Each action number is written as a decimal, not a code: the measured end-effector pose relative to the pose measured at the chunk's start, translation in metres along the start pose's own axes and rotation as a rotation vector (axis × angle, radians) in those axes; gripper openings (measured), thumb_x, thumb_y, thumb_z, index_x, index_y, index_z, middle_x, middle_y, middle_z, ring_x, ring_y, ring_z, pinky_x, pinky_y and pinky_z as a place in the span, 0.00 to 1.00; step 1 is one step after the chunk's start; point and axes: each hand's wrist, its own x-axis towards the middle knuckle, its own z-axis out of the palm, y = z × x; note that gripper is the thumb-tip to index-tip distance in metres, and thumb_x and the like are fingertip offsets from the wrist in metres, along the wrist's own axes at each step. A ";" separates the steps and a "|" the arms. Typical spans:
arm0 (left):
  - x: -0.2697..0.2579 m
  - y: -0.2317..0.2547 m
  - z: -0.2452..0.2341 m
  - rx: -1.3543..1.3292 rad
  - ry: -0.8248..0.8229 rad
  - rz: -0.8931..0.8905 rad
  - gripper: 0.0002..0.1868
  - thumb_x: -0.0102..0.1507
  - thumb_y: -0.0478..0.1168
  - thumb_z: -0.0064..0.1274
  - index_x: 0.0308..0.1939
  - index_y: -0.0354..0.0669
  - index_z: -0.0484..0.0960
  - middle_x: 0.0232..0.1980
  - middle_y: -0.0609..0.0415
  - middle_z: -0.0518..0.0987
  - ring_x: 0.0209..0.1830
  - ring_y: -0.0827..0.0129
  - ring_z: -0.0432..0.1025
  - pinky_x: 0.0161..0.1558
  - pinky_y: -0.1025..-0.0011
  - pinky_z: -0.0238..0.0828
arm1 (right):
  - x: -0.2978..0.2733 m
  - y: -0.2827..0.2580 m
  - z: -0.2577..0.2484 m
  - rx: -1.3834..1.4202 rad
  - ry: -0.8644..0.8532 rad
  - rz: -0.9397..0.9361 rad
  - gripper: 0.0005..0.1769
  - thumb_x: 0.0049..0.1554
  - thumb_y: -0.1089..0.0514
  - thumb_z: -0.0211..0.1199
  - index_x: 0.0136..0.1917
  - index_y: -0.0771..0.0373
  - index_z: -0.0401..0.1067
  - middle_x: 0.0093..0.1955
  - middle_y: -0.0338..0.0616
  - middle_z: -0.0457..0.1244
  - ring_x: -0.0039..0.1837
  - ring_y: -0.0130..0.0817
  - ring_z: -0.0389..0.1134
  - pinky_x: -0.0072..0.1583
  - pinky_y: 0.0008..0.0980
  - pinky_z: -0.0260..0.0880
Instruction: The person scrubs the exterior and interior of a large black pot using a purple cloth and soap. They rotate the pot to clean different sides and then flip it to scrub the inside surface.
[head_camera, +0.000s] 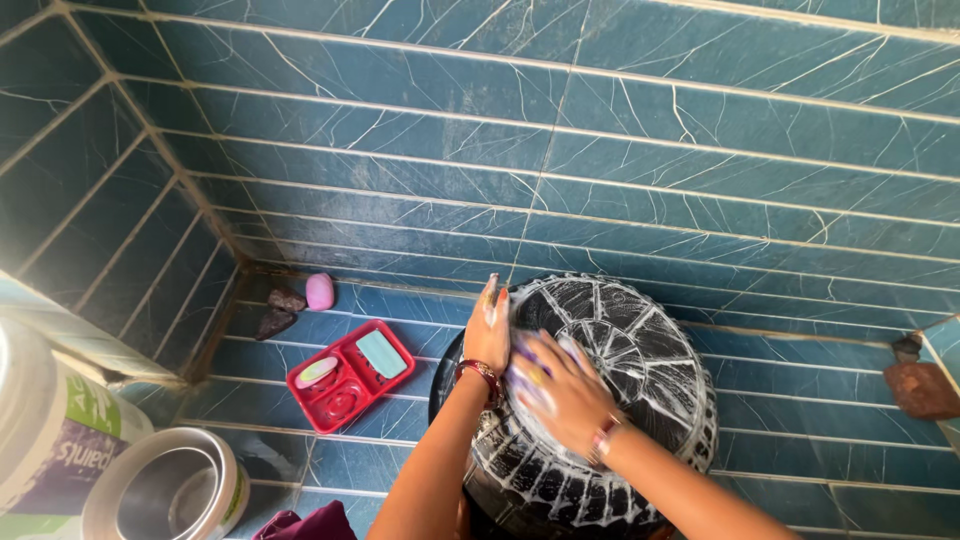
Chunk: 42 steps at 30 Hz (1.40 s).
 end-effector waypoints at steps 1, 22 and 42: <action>0.003 -0.009 -0.001 0.019 0.017 0.072 0.35 0.70 0.58 0.36 0.72 0.35 0.65 0.75 0.40 0.66 0.76 0.54 0.59 0.72 0.67 0.52 | -0.014 0.004 0.000 0.040 0.030 -0.028 0.31 0.63 0.37 0.45 0.77 0.42 0.52 0.82 0.40 0.42 0.82 0.38 0.38 0.77 0.50 0.32; -0.029 -0.204 -0.051 0.782 -0.117 -0.720 0.27 0.68 0.59 0.42 0.62 0.47 0.74 0.68 0.45 0.71 0.71 0.49 0.63 0.65 0.53 0.65 | -0.098 0.142 0.034 0.158 0.411 0.419 0.32 0.57 0.43 0.55 0.75 0.45 0.60 0.77 0.42 0.54 0.73 0.49 0.58 0.73 0.45 0.57; 0.017 -0.166 -0.027 0.516 0.063 -0.527 0.52 0.57 0.80 0.43 0.52 0.29 0.81 0.51 0.30 0.80 0.56 0.41 0.75 0.58 0.56 0.71 | -0.156 0.207 0.048 0.320 0.762 0.544 0.25 0.61 0.54 0.58 0.71 0.50 0.68 0.67 0.49 0.64 0.64 0.49 0.66 0.63 0.43 0.67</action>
